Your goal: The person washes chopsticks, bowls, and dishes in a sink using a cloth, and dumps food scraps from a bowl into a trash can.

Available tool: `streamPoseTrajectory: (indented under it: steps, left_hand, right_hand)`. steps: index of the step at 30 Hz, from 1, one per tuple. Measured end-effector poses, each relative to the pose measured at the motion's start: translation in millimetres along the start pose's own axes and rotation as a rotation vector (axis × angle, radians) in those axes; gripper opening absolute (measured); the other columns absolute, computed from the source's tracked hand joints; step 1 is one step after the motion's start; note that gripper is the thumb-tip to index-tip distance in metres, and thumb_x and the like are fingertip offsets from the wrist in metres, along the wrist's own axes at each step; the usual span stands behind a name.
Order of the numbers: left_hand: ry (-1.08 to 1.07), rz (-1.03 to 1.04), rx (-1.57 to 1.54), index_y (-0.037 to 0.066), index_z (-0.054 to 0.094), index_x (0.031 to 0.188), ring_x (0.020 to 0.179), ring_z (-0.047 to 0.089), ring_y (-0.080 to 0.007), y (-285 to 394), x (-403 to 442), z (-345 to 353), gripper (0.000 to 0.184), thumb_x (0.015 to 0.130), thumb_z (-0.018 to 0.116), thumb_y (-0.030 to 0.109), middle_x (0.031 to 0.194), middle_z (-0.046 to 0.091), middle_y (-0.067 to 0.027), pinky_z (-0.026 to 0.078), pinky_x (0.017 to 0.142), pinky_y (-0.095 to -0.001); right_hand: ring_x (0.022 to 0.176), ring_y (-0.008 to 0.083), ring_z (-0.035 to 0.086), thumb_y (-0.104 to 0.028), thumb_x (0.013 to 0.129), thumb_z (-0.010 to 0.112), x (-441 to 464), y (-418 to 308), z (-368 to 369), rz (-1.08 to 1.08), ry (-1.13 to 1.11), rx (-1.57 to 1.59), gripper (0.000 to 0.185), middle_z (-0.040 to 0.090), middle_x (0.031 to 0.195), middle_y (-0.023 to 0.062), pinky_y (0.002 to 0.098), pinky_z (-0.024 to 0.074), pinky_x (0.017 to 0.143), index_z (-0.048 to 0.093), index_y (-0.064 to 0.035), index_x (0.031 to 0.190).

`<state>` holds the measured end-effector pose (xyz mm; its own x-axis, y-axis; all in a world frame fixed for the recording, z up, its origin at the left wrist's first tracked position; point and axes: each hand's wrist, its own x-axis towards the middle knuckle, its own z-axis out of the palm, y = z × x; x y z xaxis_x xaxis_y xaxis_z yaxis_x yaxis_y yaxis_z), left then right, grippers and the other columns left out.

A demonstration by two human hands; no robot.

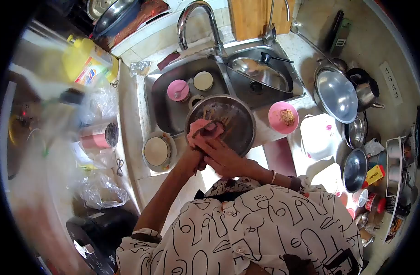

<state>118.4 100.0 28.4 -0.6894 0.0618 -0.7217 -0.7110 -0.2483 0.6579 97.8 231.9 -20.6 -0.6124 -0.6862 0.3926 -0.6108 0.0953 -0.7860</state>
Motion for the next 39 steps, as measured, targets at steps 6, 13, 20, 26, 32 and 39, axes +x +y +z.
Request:
streamPoseTrajectory:
  steps: [6, 13, 20, 26, 32, 39]
  left_hand:
    - [-0.12, 0.028, 0.14, 0.01, 0.045, 0.092, 0.038, 0.032, -0.0058, -16, -2, -27, 0.014, 0.08, 0.051, 0.008, 0.062, 0.046, -0.0014, 0.02, 0.032, -0.0191]
    - [-0.157, -0.074, -0.031, 0.005, 0.044, 0.098, 0.039, 0.032, -0.0052, -19, -38, -28, 0.02, 0.079, 0.052, 0.005, 0.065, 0.047, -0.0032, 0.024, 0.033, -0.0185]
    - [-0.08, -0.023, 0.014, 0.005, 0.044, 0.1, 0.038, 0.031, -0.005, -25, -69, -40, 0.021, 0.08, 0.051, 0.006, 0.066, 0.047, -0.0026, 0.023, 0.032, -0.0187]
    - [0.01, 0.038, 0.068, 0.005, 0.046, 0.091, 0.037, 0.03, -0.0045, -20, -77, -40, 0.015, 0.078, 0.053, 0.005, 0.056, 0.039, 0.0012, 0.023, 0.031, -0.019]
    - [0.083, 0.131, 0.051, 0.002, 0.048, 0.095, 0.037, 0.031, -0.0047, -12, -66, -28, 0.019, 0.079, 0.055, 0.009, 0.054, 0.036, 0.0021, 0.022, 0.031, -0.0192]
    - [-0.002, 0.146, -0.389, 0.004, 0.048, 0.085, 0.042, 0.046, -0.014, -38, 2, -9, 0.01, 0.084, 0.047, 0.013, 0.061, 0.051, -0.0061, 0.036, 0.037, -0.0248]
  right_hand:
    - [0.113, 0.0331, 0.033, -0.011, 0.079, 0.045, 14, 50, 16, -0.022, 0.013, -0.167, 0.044, 0.037, 0.119, 0.0149, 0.0431, 0.0273, 0.094, 0.036, -0.0085, 0.122]
    - [0.108, 0.0328, 0.039, -0.016, 0.086, 0.037, 18, 99, 2, 0.065, -0.109, -0.261, 0.037, 0.041, 0.116, 0.0185, 0.0414, 0.0303, 0.093, 0.037, -0.0101, 0.122]
    - [0.102, 0.0397, 0.044, -0.02, 0.085, 0.042, 24, 122, -20, 0.435, -0.33, -0.253, 0.039, 0.041, 0.116, 0.0229, 0.0446, 0.0384, 0.084, 0.037, -0.0117, 0.122]
    - [0.092, 0.0408, 0.051, -0.02, 0.082, 0.044, 16, 129, -16, 0.307, -0.246, -0.357, 0.041, 0.051, 0.104, 0.0242, 0.0459, 0.0416, 0.079, 0.037, -0.0114, 0.121]
    - [0.072, 0.0269, 0.06, -0.015, 0.076, 0.056, 17, 130, -31, 0.256, -0.164, -0.034, 0.036, 0.06, 0.083, 0.0127, 0.0341, 0.0476, 0.065, 0.043, -0.0036, 0.108]
    - [0.062, 0.0108, 0.056, -0.003, 0.077, 0.047, 12, 30, -53, 0.542, 0.086, 0.601, 0.041, 0.057, 0.079, 0.0052, 0.0214, 0.0439, 0.056, 0.038, -0.0044, 0.117]
